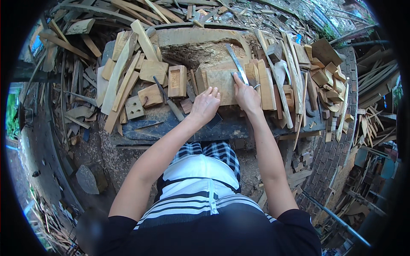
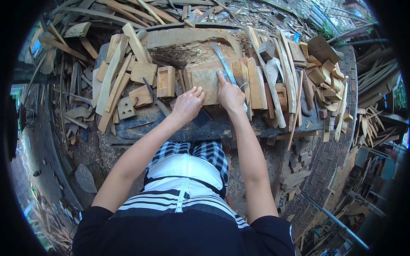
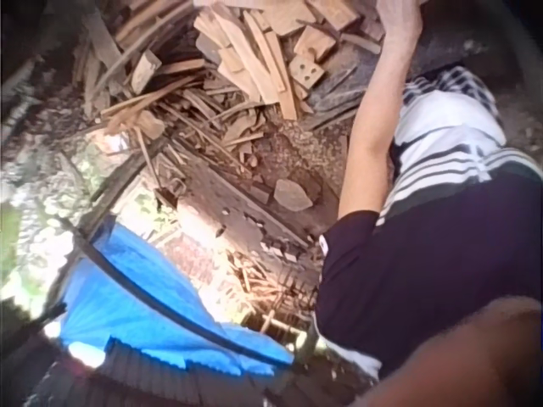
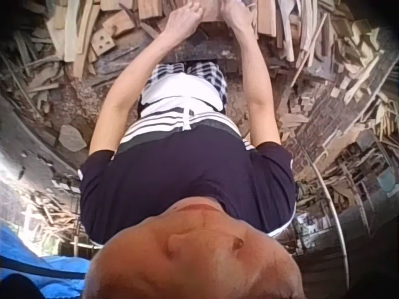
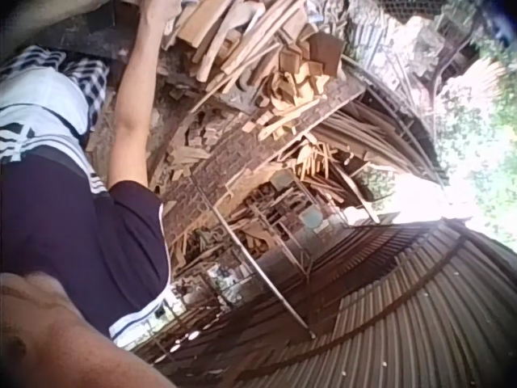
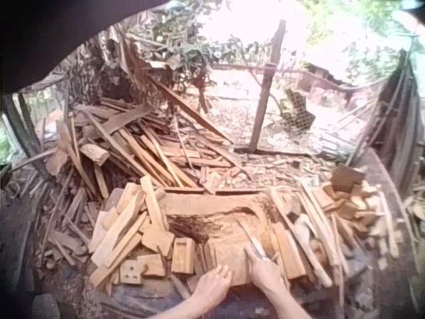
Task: The person carves a wooden piece using a small knife, moves pieces of wood across the workbench, and sands a wooden block with sandpaper.
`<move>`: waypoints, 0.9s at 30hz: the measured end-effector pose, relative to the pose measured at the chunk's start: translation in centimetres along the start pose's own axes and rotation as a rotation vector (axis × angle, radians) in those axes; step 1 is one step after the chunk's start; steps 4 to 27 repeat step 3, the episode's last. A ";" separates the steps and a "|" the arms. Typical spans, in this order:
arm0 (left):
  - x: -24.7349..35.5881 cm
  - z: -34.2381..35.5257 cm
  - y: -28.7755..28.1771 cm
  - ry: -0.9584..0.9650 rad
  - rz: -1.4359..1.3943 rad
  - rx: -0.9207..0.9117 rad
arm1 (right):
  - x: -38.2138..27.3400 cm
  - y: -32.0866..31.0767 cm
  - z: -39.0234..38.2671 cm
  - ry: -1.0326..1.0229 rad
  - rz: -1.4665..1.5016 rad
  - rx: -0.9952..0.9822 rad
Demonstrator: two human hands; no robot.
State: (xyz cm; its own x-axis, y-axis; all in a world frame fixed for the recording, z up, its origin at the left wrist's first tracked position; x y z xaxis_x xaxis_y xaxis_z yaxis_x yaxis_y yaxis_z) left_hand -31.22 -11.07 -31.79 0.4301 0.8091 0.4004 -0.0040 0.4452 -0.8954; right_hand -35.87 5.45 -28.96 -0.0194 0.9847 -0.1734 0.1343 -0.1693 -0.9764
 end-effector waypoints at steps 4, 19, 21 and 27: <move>-0.2 -0.3 0.6 -0.023 0.003 -0.001 | -0.1 -0.4 -1.3 0.018 -0.031 -0.075; -0.2 -0.3 0.6 -0.023 0.003 -0.001 | -0.1 -0.4 -1.3 0.018 -0.031 -0.075; -0.2 -0.3 0.6 -0.023 0.003 -0.001 | -0.1 -0.4 -1.3 0.018 -0.031 -0.075; -0.2 -0.3 0.6 -0.023 0.003 -0.001 | -0.1 -0.4 -1.3 0.018 -0.031 -0.075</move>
Point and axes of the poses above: each hand's wrist, its own z-axis towards the middle knuckle, its own y-axis out of the palm, x = y × z, the point moved 1 cm from there along z, towards the middle knuckle, and after that the axes turned 7 degrees about x, right-handed, at the moved point
